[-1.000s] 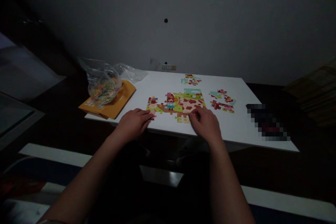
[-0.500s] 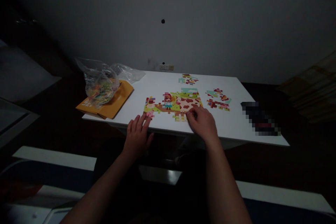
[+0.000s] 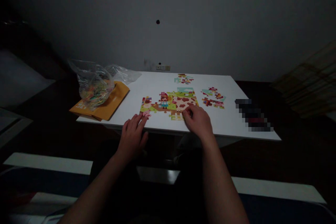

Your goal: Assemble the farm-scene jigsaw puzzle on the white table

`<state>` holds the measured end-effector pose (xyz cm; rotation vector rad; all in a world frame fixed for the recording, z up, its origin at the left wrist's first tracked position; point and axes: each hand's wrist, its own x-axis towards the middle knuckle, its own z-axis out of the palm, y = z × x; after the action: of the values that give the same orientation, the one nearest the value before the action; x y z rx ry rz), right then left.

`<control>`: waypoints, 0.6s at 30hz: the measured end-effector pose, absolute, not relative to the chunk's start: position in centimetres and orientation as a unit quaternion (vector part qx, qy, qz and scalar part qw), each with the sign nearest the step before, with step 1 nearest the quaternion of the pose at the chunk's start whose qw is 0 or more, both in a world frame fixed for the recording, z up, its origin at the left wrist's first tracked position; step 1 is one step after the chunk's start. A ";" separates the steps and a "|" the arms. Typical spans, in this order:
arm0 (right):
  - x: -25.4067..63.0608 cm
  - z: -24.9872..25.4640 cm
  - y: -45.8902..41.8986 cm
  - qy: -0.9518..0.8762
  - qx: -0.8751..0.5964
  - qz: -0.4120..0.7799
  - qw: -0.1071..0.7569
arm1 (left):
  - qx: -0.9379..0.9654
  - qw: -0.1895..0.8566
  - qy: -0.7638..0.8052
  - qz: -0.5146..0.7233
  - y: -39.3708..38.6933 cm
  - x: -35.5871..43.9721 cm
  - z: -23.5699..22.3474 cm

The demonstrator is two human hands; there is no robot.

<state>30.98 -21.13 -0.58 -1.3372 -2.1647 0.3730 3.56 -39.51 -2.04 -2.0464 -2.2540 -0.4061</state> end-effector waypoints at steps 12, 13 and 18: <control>30.5 0.2 -21.4 -0.832 -0.479 0.100 0.260 | -0.737 -0.097 -0.669 0.002 -25.5 -1.1 1.2; 30.5 0.2 -21.4 -0.833 -0.478 0.099 0.259 | -0.739 -0.102 -0.666 0.013 -24.5 -1.6 1.3; 30.6 0.2 -21.4 -0.835 -0.478 0.110 0.250 | -0.725 -0.080 -0.684 0.009 -21.0 -3.6 0.9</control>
<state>30.64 -21.39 0.24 -1.3018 -2.2720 0.2984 -3.63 -20.97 0.87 -2.4008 -2.2658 0.0295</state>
